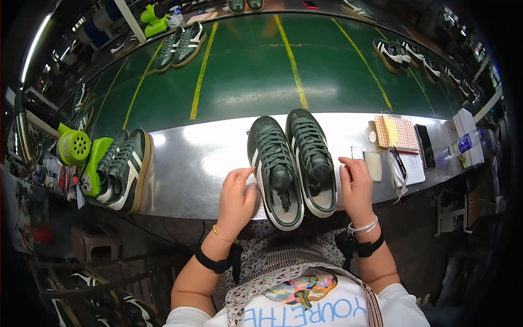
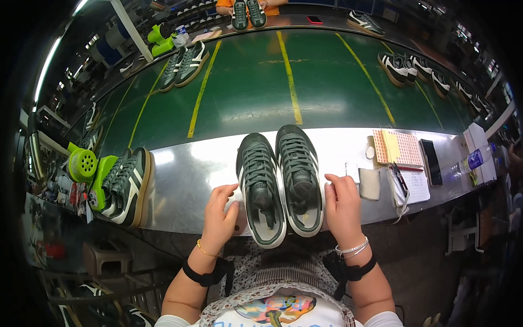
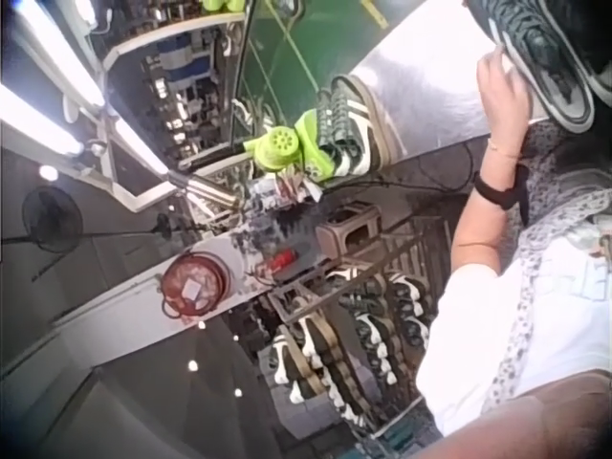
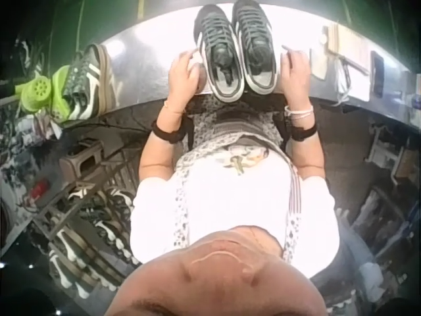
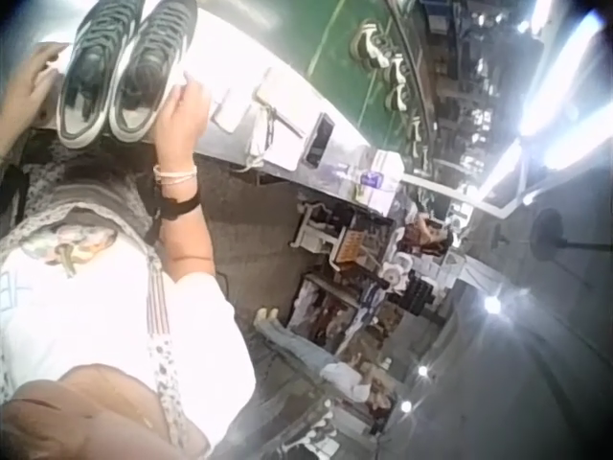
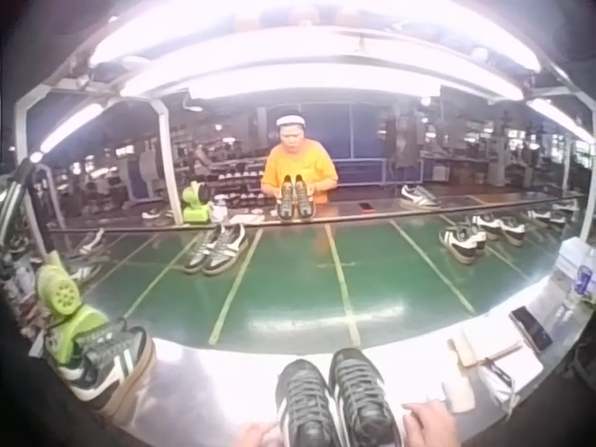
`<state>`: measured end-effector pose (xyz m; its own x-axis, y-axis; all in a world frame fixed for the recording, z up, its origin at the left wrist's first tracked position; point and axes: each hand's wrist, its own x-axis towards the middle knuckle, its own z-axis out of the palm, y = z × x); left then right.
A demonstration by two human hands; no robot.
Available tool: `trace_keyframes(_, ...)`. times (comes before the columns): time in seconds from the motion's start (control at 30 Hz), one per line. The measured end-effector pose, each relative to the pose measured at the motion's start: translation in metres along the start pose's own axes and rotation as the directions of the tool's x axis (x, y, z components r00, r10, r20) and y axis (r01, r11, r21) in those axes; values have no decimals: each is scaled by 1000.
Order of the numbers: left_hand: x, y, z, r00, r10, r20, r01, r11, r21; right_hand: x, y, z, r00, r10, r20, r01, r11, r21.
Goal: Inspecting pairs of green shoes for quality control, checking soles, heels, and cleaning marks.
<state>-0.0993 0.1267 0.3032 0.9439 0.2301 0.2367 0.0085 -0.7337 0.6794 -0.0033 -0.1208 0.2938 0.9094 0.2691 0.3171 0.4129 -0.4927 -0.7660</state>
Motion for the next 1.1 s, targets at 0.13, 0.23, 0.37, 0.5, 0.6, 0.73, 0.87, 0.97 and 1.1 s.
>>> trace_keyframes(0.13, 21, 24, -15, 958, 282, 52, -285, 956, 71, 0, -51, -20, 865, -428, 261, 372, 897, 239)
trace_keyframes(0.23, 36, 33, -9, 913, 387, 127, -404, 901, 159, -8, -70, -5, 705, -568, 424, 568, 811, 142)
trace_keyframes(0.37, 42, 37, -4, 889, 421, 177, -456, 847, 273, -13, -70, 3, 631, -486, 605, 627, 779, -27)
trace_keyframes(0.5, 52, 48, 1, 881, 433, 188, -472, 786, 400, -9, -73, 6, 598, -486, 637, 619, 785, 19)
trace_keyframes(0.6, 73, 54, -6, 865, 396, 308, -500, 729, 467, -4, -77, 3, 638, -516, 571, 585, 807, 76)
trace_keyframes(0.73, 125, 48, -29, 769, 431, 472, -597, 749, 288, 11, -85, -3, 736, -506, 450, 489, 857, 163)
trace_keyframes(0.87, 157, 52, -39, 741, 419, 525, -555, 822, 128, 23, -89, -7, 797, -469, 381, 422, 883, 204)
trace_keyframes(0.97, 167, 52, -40, 743, 406, 532, -505, 862, 47, 28, -91, -9, 812, -445, 378, 392, 895, 212)
trace_keyframes(1.1, 171, 52, -40, 739, 380, 556, -483, 874, 44, 29, -93, -10, 822, -428, 375, 375, 903, 209)
